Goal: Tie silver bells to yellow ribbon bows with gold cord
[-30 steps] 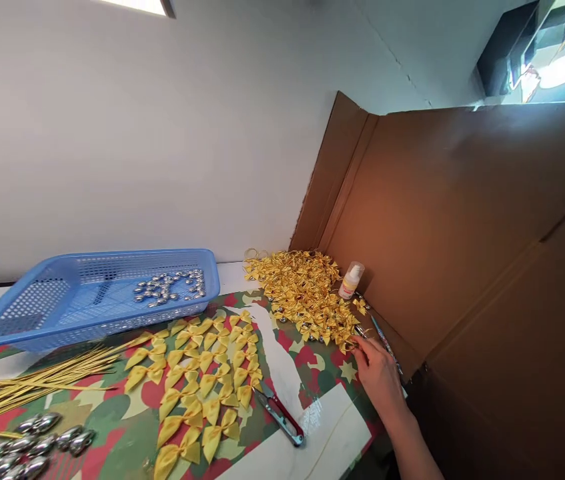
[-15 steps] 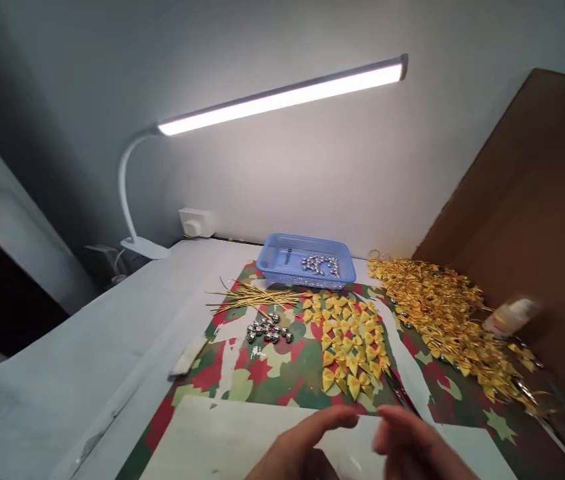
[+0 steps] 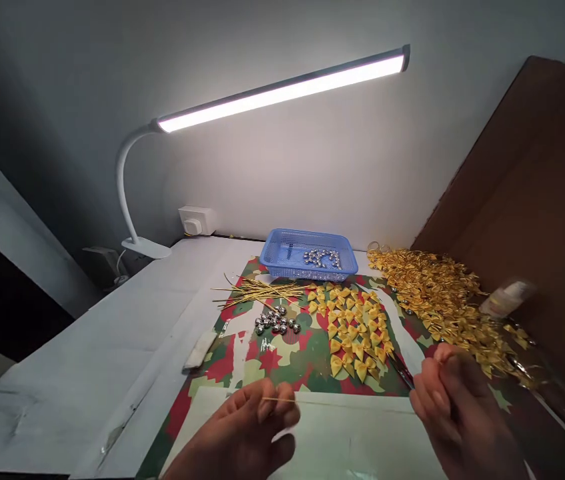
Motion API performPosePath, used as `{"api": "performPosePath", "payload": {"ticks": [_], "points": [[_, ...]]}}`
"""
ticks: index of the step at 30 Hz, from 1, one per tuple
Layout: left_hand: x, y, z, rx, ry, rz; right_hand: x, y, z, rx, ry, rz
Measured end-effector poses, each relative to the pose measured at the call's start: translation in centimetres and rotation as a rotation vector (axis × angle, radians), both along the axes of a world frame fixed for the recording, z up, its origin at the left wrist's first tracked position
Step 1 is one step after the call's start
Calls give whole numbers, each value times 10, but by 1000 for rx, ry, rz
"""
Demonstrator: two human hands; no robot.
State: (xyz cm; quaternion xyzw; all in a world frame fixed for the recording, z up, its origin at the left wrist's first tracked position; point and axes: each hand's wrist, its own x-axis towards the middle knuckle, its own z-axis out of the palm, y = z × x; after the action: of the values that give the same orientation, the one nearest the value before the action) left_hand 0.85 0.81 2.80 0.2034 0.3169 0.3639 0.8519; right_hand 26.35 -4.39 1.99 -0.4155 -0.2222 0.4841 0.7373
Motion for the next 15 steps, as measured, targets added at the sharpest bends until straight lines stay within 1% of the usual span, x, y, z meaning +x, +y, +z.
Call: {"api": "performPosePath", "payload": {"ticks": [3, 5, 6, 8, 11, 13, 15], "points": [[5, -5, 4, -90, -137, 142, 1, -1, -10, -21, -34, 17], [10, -8, 0, -113, -184, 182, -5, -3, -12, -70, -34, 14], [11, -9, -3, -102, -161, 201, -9, -5, -12, -100, -34, 13], [11, -11, -10, -35, -17, 243, -14, -8, -12, -157, -34, 24], [5, -11, -17, 124, 287, 276, -19, -12, -16, -213, -2, 98], [-4, -7, -16, 236, 462, 270, -20, -12, -21, -254, 11, 130], [-17, 2, -13, 401, 689, 285, -20, -11, -26, -275, -6, 142]]}}
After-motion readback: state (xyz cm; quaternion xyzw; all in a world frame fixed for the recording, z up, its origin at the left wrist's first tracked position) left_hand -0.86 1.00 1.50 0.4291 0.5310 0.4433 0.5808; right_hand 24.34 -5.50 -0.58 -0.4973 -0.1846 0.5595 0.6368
